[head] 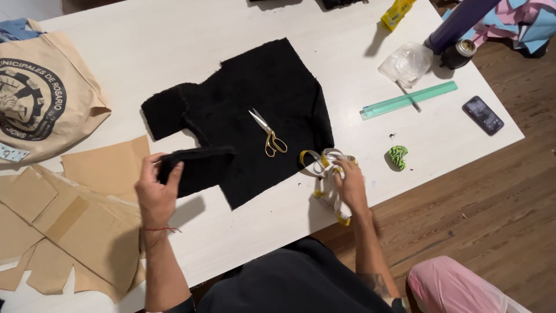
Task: Measure and cut pieces of black fabric using a measuring tape and scissors.
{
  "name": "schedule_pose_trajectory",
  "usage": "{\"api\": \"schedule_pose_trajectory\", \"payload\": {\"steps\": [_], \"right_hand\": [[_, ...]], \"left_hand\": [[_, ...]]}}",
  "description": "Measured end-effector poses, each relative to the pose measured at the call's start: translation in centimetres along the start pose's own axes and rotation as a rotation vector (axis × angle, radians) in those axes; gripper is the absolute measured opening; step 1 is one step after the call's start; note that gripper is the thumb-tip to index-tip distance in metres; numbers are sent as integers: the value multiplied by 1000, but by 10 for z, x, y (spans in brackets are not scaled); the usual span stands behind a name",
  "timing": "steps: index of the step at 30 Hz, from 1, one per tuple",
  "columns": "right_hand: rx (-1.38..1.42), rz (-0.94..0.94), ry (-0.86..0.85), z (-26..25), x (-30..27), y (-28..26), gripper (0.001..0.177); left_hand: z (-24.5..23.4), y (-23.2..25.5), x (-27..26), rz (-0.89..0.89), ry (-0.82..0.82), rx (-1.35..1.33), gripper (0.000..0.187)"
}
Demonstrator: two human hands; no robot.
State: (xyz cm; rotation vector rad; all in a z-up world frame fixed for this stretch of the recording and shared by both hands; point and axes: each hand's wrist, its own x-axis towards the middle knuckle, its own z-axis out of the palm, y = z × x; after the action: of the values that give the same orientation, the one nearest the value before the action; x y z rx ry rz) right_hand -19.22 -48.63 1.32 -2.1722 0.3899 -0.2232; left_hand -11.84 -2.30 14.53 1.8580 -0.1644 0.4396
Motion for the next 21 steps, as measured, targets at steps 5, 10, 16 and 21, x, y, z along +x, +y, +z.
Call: {"api": "schedule_pose_trajectory", "payload": {"steps": [5,10,16,21], "right_hand": [[-460,-134,81,-11,-14,-32,46],[1,-161,-54,-7,-30,-93,74],[578,-219,-361,34,-40,-122,120],[1185,-9,-600,52,-45,-127,90]], "left_hand": [[26,36,-2,1,-95,4,31],[54,55,-10,-10,-224,-21,31],[84,58,-27,64,-390,-124,32],[89,60,-36,1,-429,-208,35]]}}
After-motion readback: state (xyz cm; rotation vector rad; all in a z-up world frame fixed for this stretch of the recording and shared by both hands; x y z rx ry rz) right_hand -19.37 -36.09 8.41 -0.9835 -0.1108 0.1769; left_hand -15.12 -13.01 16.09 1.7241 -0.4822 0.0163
